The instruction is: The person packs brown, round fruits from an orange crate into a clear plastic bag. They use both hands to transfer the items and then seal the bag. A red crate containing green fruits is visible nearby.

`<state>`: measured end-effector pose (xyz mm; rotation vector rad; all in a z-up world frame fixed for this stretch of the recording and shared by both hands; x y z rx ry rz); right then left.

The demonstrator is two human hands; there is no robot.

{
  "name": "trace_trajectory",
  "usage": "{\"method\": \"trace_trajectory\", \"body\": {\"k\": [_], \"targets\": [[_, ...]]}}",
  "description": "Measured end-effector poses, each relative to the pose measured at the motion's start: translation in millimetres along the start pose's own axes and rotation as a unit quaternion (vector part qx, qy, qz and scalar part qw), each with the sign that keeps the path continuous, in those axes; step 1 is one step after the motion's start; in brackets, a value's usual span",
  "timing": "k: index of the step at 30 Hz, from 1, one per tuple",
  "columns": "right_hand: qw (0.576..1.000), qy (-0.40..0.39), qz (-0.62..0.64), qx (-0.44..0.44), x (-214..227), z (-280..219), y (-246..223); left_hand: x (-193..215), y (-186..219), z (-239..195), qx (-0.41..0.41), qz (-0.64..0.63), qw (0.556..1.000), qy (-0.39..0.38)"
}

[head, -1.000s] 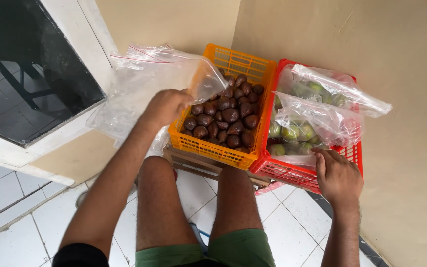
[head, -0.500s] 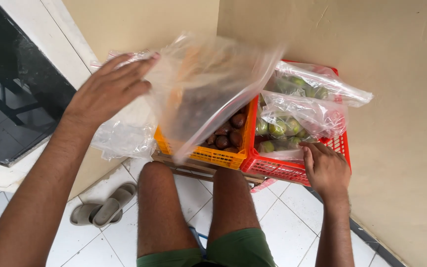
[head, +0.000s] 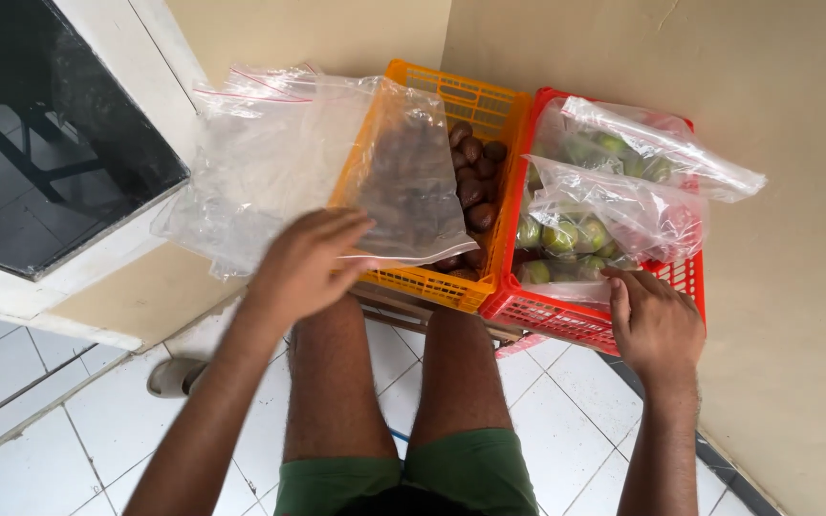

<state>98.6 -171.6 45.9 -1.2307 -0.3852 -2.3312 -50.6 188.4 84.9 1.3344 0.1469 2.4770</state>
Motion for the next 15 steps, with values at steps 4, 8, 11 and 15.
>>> {"method": "trace_trajectory", "body": {"k": [4,8,11,15], "targets": [[1.0,-0.018,0.008,-0.003,-5.1,-1.2,2.1,-41.0,-7.9,-14.2,-0.013,0.066,0.998,-0.007],[1.0,-0.016,0.011,-0.012,-2.4,-2.4,2.5,-34.2,-12.7,-9.7,0.017,0.036,0.999,0.023],[1.0,0.012,-0.003,-0.007,-4.6,-2.1,2.8,-28.3,-23.8,-2.9,0.095,0.02,0.995,0.03],[0.97,0.146,0.183,0.062,31.4,10.2,-51.9,-14.6,-24.6,18.1,0.149,-0.074,0.98,0.112]]}}
Point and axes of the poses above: each hand's wrist, its own z-axis towards the middle knuckle, its own x-axis out of the back of the hand, y = z × x, the point moved 10 cm from there along z, towards the middle knuckle, and after that the axes turned 10 degrees about y, right-handed, at the moved point
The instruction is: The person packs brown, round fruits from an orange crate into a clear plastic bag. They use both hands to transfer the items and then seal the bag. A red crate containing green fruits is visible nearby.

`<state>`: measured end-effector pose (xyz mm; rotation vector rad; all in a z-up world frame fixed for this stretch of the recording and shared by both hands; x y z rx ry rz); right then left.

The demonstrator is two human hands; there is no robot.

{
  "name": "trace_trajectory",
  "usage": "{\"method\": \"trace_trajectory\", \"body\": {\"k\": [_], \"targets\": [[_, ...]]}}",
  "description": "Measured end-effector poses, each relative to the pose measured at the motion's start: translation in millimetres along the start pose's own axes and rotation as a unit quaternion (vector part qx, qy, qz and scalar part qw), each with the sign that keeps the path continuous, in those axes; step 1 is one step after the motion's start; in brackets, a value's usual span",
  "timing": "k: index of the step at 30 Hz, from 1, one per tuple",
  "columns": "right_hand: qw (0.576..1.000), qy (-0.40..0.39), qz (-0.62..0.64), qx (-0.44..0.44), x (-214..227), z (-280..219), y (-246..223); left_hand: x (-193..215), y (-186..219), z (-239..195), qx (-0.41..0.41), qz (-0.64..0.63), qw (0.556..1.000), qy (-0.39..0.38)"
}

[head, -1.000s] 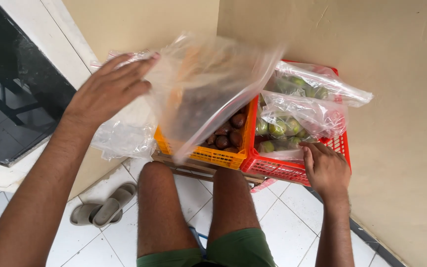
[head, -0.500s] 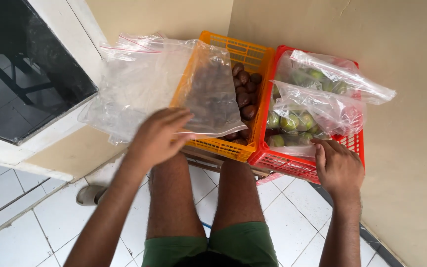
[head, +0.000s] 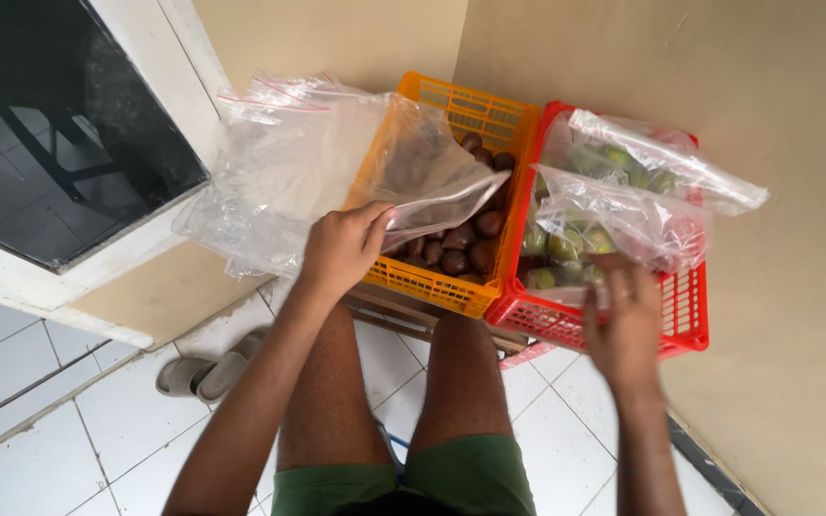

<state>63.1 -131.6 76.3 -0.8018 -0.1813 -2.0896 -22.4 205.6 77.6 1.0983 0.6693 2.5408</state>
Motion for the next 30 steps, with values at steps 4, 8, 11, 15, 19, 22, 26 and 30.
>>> {"method": "trace_trajectory", "body": {"k": [4,8,11,15,19,22,26,30], "targets": [[0.987,-0.031,0.133,0.083,-30.0,38.5,-104.7,-23.5,2.9,9.8,0.036,-0.089,0.995,0.038],[0.969,-0.147,0.098,0.172,-111.0,46.1,-139.5,-55.6,-18.8,-1.3,0.127,-0.119,0.985,0.012],[0.959,-0.199,-0.03,0.198,-153.5,24.0,-132.0,-49.4,-21.8,1.5,0.202,-0.183,0.962,0.027],[0.953,-0.251,-0.018,0.17,-141.4,25.9,-134.7,-58.1,-51.6,0.9,0.343,-0.338,0.874,0.071],[0.947,-0.294,0.035,0.127,-124.9,42.1,-139.3,-59.6,-49.3,-0.8,0.345,-0.306,0.885,0.066],[0.944,-0.162,0.282,0.06,-74.6,86.0,-143.3,-42.3,-27.5,11.0,0.259,-0.16,0.951,0.048],[0.985,-0.042,0.153,0.07,-75.1,105.2,-108.2,-59.6,-40.0,4.2,0.337,-0.325,0.883,0.023],[0.954,-0.085,0.265,-0.115,-100.0,96.0,-74.5,-62.1,-37.2,-5.6,0.333,-0.361,0.871,-0.018]]}}
Point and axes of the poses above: each hand's wrist, its own z-axis towards the middle knuckle, its own x-axis out of the back of the hand, y = z × x, the point moved 10 cm from there along z, towards the middle knuckle, and after that the axes turned 10 degrees about y, right-handed, at the moved point
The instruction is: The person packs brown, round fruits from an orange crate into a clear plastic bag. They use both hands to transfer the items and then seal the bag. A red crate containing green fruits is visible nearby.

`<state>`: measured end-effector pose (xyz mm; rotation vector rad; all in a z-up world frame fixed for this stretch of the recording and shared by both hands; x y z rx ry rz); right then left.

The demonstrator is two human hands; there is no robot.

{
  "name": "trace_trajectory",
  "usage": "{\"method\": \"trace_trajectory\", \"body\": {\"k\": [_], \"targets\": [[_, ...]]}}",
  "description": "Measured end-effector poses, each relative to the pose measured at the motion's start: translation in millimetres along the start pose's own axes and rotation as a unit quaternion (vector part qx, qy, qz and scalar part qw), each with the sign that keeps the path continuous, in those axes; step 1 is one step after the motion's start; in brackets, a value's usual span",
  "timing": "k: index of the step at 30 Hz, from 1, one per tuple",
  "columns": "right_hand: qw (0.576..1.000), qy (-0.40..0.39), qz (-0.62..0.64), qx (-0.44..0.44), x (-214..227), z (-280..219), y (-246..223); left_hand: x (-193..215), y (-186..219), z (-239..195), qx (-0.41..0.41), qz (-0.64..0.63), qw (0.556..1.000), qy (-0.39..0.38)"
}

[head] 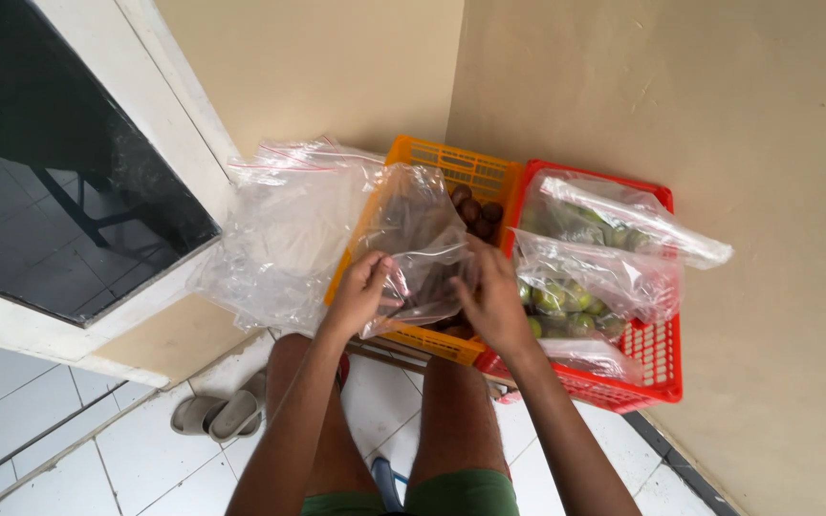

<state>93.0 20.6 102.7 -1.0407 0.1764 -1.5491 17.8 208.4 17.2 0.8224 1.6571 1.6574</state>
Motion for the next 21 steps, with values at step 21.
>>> {"method": "trace_trajectory", "body": {"k": [21], "targets": [[0.997,0.005,-0.052,-0.06,-0.5,5.1,-2.4,-8.3,1.7,2.1,-0.036,-0.032,0.991,-0.127]]}}
Point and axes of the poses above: each hand's wrist, its own z-axis towards the middle knuckle, its own x-axis out of the back of the hand, y = z × x, the point moved 10 cm from there along z, towards the middle knuckle, and after that the axes turned 10 degrees about y, right-handed, at the moved point
